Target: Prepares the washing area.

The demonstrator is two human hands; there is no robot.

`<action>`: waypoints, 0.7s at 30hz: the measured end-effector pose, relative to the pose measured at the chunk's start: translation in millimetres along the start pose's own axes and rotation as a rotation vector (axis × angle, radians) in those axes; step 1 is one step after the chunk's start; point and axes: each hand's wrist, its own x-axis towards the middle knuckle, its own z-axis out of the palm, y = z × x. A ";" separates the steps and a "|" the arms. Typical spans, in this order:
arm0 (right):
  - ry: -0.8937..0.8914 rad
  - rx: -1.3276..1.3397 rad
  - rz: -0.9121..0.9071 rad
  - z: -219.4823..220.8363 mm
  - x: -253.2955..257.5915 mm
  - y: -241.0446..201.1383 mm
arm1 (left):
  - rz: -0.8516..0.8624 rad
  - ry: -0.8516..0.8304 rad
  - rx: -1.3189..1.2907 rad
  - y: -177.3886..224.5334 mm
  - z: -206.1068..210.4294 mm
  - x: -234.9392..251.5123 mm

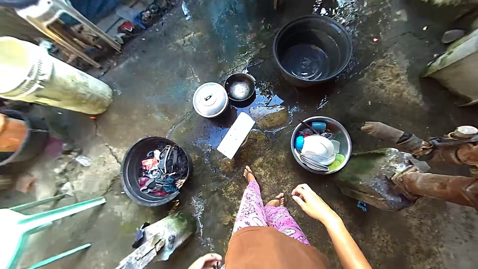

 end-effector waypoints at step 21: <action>0.200 0.212 0.181 -26.5 48.1 -56.5 | 0.326 0.271 0.774 278.5 -126.3 14.5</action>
